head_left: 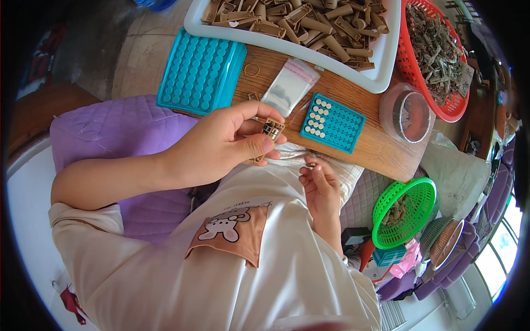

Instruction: The person assembles small battery holders by hand, inserting white discs into them.

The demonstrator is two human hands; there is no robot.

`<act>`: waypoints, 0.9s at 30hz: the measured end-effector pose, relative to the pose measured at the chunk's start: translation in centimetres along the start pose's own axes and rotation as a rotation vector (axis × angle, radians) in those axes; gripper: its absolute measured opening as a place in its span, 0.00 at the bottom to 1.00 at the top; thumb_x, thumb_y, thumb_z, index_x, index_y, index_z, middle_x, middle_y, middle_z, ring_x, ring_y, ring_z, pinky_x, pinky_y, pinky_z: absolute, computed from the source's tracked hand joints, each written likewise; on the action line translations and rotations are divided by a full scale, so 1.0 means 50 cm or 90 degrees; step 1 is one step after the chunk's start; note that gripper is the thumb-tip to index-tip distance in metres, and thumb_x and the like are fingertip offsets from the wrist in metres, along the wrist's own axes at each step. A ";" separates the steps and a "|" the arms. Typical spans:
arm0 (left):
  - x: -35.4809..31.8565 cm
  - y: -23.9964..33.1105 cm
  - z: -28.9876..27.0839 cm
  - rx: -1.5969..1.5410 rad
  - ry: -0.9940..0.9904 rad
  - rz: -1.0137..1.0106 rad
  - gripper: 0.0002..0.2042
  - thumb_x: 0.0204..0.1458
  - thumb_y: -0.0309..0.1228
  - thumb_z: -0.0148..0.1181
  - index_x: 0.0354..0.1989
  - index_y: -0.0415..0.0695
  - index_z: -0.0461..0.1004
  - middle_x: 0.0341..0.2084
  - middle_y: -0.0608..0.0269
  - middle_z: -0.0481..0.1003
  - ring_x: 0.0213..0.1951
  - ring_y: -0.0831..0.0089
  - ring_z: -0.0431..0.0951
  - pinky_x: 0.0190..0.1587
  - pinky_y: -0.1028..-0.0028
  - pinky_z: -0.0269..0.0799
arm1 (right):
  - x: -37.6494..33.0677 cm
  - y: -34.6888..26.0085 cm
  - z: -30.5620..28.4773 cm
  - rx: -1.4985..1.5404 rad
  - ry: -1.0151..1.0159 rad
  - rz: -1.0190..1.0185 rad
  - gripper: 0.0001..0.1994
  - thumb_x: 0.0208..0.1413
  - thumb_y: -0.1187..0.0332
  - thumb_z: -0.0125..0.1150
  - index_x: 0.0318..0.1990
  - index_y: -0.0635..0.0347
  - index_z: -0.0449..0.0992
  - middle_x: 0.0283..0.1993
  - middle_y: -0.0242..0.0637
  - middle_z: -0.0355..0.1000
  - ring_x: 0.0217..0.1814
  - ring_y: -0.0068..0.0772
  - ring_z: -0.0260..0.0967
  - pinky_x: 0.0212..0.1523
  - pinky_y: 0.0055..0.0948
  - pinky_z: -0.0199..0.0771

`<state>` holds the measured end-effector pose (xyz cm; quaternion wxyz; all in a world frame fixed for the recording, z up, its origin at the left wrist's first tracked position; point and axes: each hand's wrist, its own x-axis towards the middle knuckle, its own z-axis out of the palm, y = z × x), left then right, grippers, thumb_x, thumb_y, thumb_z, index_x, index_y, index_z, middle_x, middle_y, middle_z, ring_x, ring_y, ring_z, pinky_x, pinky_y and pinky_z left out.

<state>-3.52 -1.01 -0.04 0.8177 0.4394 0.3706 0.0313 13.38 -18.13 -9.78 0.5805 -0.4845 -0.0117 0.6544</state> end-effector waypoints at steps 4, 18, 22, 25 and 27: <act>0.006 -0.001 0.007 0.019 -0.020 -0.003 0.16 0.51 0.31 0.48 0.47 0.41 0.58 0.39 0.58 0.68 0.38 0.74 0.71 0.39 0.77 0.69 | 0.011 -0.060 0.069 -0.074 -0.046 -0.178 0.11 0.53 0.71 0.48 0.41 0.67 0.69 0.41 0.37 0.66 0.38 0.27 0.68 0.35 0.19 0.68; -0.003 -0.005 0.013 0.016 -0.036 -0.022 0.16 0.51 0.28 0.48 0.48 0.40 0.57 0.37 0.61 0.68 0.39 0.76 0.71 0.39 0.79 0.70 | 0.050 -0.043 0.179 -0.506 -0.009 -0.662 0.07 0.42 0.83 0.54 0.31 0.65 0.67 0.30 0.41 0.68 0.31 0.34 0.68 0.30 0.22 0.68; -0.003 -0.013 0.008 0.073 -0.040 0.031 0.16 0.51 0.26 0.47 0.48 0.38 0.57 0.33 0.63 0.67 0.36 0.80 0.69 0.37 0.81 0.70 | 0.064 -0.020 0.190 -0.506 0.037 -0.709 0.07 0.42 0.84 0.54 0.29 0.65 0.66 0.34 0.43 0.67 0.34 0.36 0.66 0.33 0.25 0.67; -0.005 -0.012 0.010 0.044 -0.025 -0.004 0.15 0.51 0.26 0.47 0.48 0.38 0.57 0.32 0.64 0.67 0.34 0.82 0.69 0.37 0.81 0.70 | 0.060 -0.004 0.195 -0.483 0.039 -0.715 0.07 0.41 0.84 0.54 0.29 0.65 0.66 0.34 0.43 0.66 0.35 0.36 0.66 0.33 0.25 0.67; -0.006 -0.014 0.013 0.036 -0.014 -0.002 0.15 0.52 0.25 0.46 0.48 0.38 0.57 0.33 0.63 0.67 0.34 0.82 0.69 0.37 0.81 0.70 | 0.060 0.002 0.194 -0.481 0.032 -0.712 0.06 0.42 0.84 0.53 0.29 0.66 0.66 0.34 0.43 0.66 0.35 0.36 0.66 0.33 0.25 0.67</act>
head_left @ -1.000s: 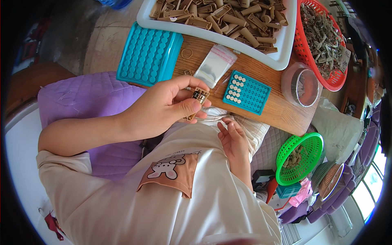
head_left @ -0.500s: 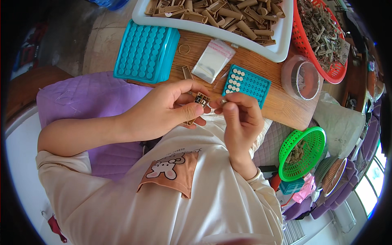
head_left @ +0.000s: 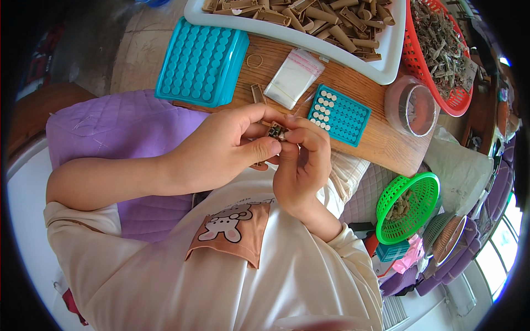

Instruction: The person assembles small battery holders by hand, inserting white discs into them.

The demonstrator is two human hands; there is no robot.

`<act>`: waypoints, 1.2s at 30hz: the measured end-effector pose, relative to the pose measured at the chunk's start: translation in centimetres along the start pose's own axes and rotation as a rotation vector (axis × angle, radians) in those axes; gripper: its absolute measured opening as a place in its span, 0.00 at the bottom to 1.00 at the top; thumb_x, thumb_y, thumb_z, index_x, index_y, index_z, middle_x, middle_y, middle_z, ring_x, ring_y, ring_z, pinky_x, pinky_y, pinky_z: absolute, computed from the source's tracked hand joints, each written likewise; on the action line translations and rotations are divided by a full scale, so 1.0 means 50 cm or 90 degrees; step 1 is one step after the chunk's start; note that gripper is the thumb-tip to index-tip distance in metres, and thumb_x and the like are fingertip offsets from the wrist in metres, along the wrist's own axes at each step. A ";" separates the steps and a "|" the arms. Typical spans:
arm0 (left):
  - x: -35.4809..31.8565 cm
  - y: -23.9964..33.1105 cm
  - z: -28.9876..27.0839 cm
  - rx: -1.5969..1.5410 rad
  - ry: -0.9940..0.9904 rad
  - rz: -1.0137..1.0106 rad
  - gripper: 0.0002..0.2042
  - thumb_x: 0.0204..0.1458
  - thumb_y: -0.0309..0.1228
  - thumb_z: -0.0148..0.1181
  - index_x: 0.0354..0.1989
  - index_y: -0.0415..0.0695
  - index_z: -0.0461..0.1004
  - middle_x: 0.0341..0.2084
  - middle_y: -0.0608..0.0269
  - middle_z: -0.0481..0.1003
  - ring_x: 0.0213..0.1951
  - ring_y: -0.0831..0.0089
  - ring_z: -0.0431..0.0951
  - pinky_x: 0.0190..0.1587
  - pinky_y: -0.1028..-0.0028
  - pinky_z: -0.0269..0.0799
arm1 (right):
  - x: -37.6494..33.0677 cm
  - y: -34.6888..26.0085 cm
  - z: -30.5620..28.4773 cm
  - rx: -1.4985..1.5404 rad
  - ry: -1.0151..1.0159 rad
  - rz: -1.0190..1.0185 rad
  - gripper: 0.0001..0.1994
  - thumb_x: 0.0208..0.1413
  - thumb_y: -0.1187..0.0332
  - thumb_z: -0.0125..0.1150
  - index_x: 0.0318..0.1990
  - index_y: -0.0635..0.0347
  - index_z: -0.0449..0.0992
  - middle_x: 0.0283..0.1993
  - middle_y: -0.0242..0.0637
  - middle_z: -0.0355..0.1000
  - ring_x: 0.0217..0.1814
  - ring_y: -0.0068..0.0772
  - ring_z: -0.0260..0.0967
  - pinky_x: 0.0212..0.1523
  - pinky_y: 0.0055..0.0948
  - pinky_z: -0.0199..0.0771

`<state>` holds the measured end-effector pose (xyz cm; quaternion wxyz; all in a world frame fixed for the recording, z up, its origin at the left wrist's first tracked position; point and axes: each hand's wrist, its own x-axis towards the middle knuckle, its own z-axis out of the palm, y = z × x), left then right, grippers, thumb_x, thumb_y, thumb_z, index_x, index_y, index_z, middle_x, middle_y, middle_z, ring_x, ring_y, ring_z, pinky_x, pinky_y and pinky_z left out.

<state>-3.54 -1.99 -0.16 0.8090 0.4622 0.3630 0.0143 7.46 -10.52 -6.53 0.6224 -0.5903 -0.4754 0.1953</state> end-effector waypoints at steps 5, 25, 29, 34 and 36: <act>0.001 -0.007 -0.002 0.035 0.031 -0.029 0.13 0.53 0.25 0.43 0.47 0.36 0.58 0.34 0.62 0.68 0.34 0.81 0.69 0.36 0.80 0.69 | 0.005 -0.005 -0.021 0.109 -0.148 0.209 0.06 0.41 0.82 0.55 0.28 0.65 0.66 0.38 0.41 0.65 0.36 0.35 0.65 0.32 0.24 0.67; 0.001 0.005 -0.007 0.040 -0.083 -0.141 0.08 0.50 0.24 0.44 0.39 0.39 0.61 0.31 0.60 0.68 0.31 0.79 0.70 0.34 0.80 0.67 | 0.044 0.145 0.068 -0.354 -0.367 0.086 0.10 0.42 0.72 0.55 0.33 0.62 0.62 0.28 0.43 0.65 0.28 0.41 0.68 0.24 0.31 0.70; 0.004 0.000 -0.010 0.030 -0.096 -0.107 0.09 0.52 0.27 0.44 0.41 0.39 0.61 0.33 0.59 0.69 0.33 0.78 0.71 0.36 0.79 0.67 | 0.044 0.170 0.124 -0.494 -0.365 0.068 0.08 0.44 0.73 0.50 0.32 0.62 0.60 0.27 0.44 0.64 0.28 0.42 0.68 0.24 0.32 0.70; 0.005 0.006 -0.015 0.033 -0.062 -0.052 0.13 0.53 0.30 0.44 0.47 0.41 0.60 0.37 0.58 0.68 0.39 0.75 0.71 0.39 0.78 0.67 | 0.064 0.148 0.079 -0.406 -0.366 0.026 0.07 0.44 0.75 0.49 0.34 0.64 0.65 0.27 0.44 0.66 0.27 0.41 0.69 0.25 0.30 0.71; 0.004 0.012 -0.013 0.016 -0.052 -0.043 0.13 0.54 0.30 0.43 0.47 0.41 0.60 0.38 0.59 0.68 0.39 0.75 0.71 0.40 0.78 0.67 | 0.086 0.128 0.030 -0.265 -0.325 0.076 0.09 0.42 0.77 0.51 0.35 0.64 0.66 0.28 0.44 0.67 0.27 0.38 0.69 0.25 0.28 0.70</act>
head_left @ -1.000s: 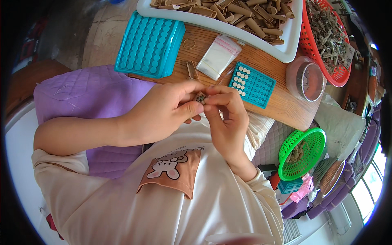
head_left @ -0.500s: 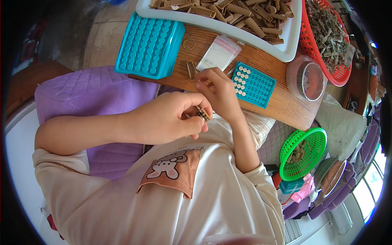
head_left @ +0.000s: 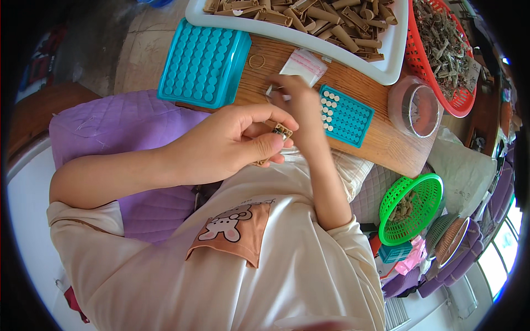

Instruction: The person assembles small battery holders by hand, inserting white discs into them.

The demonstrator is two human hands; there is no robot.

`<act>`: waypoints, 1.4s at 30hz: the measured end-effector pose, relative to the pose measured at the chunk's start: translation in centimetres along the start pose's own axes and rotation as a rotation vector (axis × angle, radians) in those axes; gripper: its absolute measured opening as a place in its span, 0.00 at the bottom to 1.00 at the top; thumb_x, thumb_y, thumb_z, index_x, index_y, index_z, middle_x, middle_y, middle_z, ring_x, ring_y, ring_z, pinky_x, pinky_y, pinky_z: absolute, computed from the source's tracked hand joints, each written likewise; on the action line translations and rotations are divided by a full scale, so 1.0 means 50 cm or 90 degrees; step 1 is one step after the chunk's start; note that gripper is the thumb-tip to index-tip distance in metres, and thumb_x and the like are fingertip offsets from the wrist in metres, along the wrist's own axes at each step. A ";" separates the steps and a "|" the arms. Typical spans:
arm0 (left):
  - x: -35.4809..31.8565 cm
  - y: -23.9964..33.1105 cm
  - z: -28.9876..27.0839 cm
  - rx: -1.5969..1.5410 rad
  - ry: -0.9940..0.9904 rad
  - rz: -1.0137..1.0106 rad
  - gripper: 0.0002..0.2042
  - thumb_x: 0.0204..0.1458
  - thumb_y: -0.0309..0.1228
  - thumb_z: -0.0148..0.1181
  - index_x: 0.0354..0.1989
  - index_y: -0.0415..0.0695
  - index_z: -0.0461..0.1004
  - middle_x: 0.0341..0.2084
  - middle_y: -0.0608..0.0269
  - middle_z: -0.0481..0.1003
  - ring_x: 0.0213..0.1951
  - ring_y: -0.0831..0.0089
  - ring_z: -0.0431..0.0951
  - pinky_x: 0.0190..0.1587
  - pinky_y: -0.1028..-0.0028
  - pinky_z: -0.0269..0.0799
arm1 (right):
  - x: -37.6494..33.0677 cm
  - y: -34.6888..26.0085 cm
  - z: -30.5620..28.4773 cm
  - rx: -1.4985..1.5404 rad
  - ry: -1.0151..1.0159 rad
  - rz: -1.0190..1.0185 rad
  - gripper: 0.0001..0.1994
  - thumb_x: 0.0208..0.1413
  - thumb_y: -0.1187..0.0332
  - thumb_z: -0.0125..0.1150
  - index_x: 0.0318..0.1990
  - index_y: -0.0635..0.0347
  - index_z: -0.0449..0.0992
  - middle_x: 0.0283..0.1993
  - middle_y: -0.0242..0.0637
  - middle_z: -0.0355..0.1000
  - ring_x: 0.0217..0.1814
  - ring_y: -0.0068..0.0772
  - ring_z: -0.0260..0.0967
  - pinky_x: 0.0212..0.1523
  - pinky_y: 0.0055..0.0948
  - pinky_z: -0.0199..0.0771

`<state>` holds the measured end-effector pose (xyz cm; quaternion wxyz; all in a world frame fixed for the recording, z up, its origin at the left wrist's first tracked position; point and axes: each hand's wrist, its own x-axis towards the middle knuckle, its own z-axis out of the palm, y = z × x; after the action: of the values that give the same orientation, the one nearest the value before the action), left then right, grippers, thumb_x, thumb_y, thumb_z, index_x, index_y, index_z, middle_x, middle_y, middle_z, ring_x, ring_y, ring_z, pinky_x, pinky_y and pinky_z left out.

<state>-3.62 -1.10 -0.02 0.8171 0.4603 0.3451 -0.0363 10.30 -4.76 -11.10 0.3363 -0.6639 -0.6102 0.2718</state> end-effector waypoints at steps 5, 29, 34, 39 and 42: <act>0.000 -0.005 0.003 -0.065 0.045 0.056 0.14 0.54 0.32 0.42 0.48 0.40 0.60 0.40 0.60 0.68 0.41 0.75 0.70 0.42 0.78 0.66 | -0.043 -0.007 -0.115 0.518 0.100 0.246 0.11 0.43 0.79 0.56 0.36 0.65 0.67 0.32 0.35 0.68 0.27 0.20 0.66 0.25 0.17 0.67; 0.010 -0.006 0.007 0.016 0.131 0.333 0.18 0.48 0.30 0.53 0.47 0.38 0.60 0.43 0.57 0.66 0.44 0.75 0.67 0.46 0.77 0.63 | -0.100 -0.115 -0.045 0.588 0.243 0.084 0.10 0.41 0.75 0.62 0.33 0.66 0.71 0.33 0.37 0.70 0.36 0.25 0.67 0.38 0.21 0.64; 0.010 -0.013 0.014 0.141 0.163 0.350 0.17 0.48 0.31 0.54 0.45 0.36 0.63 0.43 0.56 0.67 0.43 0.75 0.68 0.44 0.78 0.65 | -0.097 -0.108 -0.042 0.533 0.220 0.057 0.12 0.39 0.73 0.64 0.32 0.66 0.69 0.30 0.35 0.69 0.31 0.24 0.66 0.33 0.20 0.65; 0.014 -0.003 0.011 0.449 0.217 0.483 0.19 0.49 0.39 0.51 0.41 0.35 0.65 0.37 0.53 0.70 0.40 0.67 0.71 0.45 0.72 0.65 | -0.093 -0.142 -0.034 0.519 0.223 0.091 0.11 0.40 0.73 0.60 0.33 0.65 0.67 0.29 0.37 0.67 0.30 0.28 0.65 0.32 0.22 0.65; 0.022 -0.003 0.011 0.572 0.249 0.620 0.18 0.48 0.42 0.51 0.39 0.38 0.66 0.32 0.55 0.71 0.36 0.62 0.72 0.42 0.68 0.66 | -0.094 -0.163 -0.016 0.481 0.218 0.022 0.09 0.42 0.74 0.56 0.32 0.65 0.67 0.30 0.40 0.66 0.30 0.34 0.66 0.30 0.25 0.66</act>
<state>-2.54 -1.33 -0.60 0.3930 0.8550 0.1917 0.2790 5.29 -9.28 -4.47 0.6481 -0.5396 -0.3916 0.3679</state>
